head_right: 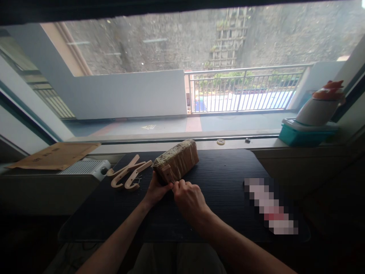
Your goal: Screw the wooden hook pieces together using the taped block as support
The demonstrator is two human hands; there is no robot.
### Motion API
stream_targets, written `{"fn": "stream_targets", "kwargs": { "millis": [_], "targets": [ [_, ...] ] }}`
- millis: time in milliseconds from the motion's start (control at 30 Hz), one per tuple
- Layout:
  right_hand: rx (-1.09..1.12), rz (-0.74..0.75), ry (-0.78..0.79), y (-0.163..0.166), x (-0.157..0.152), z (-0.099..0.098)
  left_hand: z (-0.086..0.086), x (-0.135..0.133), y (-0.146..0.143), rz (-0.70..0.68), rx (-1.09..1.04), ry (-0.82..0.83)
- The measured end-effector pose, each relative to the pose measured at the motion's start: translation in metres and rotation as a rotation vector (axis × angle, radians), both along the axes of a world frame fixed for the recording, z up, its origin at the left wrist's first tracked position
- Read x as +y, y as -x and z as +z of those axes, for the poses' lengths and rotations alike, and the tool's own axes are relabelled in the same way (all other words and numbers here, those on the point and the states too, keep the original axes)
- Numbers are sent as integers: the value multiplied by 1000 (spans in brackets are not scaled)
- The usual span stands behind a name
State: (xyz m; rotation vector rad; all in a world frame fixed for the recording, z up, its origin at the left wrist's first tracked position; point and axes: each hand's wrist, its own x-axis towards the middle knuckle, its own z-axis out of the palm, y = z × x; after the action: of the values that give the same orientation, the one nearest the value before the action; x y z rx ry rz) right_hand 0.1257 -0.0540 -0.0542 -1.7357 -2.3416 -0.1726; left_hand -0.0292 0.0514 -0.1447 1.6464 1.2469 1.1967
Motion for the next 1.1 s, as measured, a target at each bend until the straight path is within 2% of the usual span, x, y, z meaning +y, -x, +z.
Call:
{"fn": "stream_targets", "kwargs": {
  "millis": [100, 167, 267, 333, 400, 500, 633, 800, 933, 1000, 1100],
  "targets": [
    [-80, 81, -38, 3, 2, -6, -2, 2, 1, -11, -25, 12],
    [12, 47, -22, 4, 6, -11, -5, 4, 2, -25, -50, 10],
    [383, -128, 47, 4, 12, -20, -10, 7, 3, -30, -59, -13],
    [762, -243, 171, 2, 16, -27, -12, 8, 4, -25, -46, -30],
    [1094, -292, 348, 0, 20, -34, -12, 7, 4, -13, -32, -45],
    [1186, -312, 435, -5, 23, -39, -8, 6, 3, -4, -13, -59],
    [1001, -286, 428, -14, 20, -28, -3, 3, 1, -8, -29, -57],
    [462, -127, 221, -14, 4, -3, -3, 3, 0, -12, -80, -57],
    [41, 37, 63, -8, -3, 2, -6, 2, 0, 7, -79, -42],
    [-62, 90, 25, -8, -3, 0, -6, 2, 0, 17, -73, -32],
    [-82, 94, -9, -11, 0, -5, -4, 2, 1, 22, -60, -33]
  ]
}}
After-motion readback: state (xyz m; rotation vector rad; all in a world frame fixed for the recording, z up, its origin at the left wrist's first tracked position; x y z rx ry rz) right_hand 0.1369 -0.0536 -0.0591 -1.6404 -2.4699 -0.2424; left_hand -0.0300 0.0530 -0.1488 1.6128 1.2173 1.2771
